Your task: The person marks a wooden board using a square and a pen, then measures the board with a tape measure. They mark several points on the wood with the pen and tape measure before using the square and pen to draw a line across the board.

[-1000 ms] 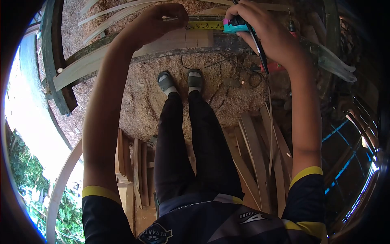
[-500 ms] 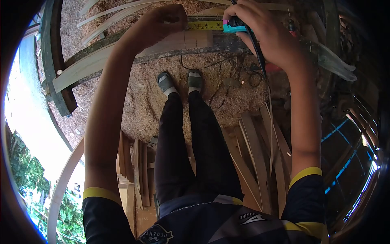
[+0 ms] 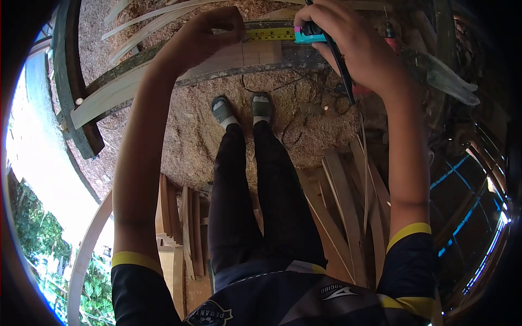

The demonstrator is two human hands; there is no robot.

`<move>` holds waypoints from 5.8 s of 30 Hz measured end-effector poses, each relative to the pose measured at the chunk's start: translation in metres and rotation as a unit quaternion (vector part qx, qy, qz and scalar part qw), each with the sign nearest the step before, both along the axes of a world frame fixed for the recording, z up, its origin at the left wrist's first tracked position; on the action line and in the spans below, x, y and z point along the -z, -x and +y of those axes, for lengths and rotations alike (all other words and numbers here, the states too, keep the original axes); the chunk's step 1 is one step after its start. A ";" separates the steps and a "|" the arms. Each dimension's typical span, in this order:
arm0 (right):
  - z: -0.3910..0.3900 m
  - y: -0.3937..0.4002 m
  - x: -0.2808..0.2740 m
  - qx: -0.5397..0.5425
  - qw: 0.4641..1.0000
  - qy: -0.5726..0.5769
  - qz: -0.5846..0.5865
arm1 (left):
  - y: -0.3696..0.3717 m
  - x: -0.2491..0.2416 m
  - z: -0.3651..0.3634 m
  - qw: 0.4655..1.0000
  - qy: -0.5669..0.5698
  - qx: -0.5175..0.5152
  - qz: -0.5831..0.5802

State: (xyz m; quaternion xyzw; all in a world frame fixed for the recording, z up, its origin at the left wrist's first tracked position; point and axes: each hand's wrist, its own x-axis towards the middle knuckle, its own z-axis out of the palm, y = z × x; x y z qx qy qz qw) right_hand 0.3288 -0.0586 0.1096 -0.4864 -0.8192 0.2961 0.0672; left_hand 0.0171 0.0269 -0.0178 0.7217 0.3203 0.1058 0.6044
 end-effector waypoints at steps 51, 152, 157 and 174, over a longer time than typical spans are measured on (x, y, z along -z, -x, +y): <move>-0.069 0.035 0.134 0.338 0.925 -0.137 0.104 | -0.041 -0.009 -0.042 0.843 -0.372 -0.254 0.293; -0.035 0.056 0.135 0.111 0.974 -0.186 0.063 | 0.123 -0.012 -0.030 0.879 -0.374 0.048 0.291; -0.052 0.020 0.155 0.266 0.954 -0.140 -0.021 | 0.124 -0.010 -0.029 0.875 -0.393 0.041 0.279; -0.069 -0.009 0.158 0.324 0.940 -0.078 0.075 | 0.114 -0.018 -0.029 0.872 -0.390 0.036 0.294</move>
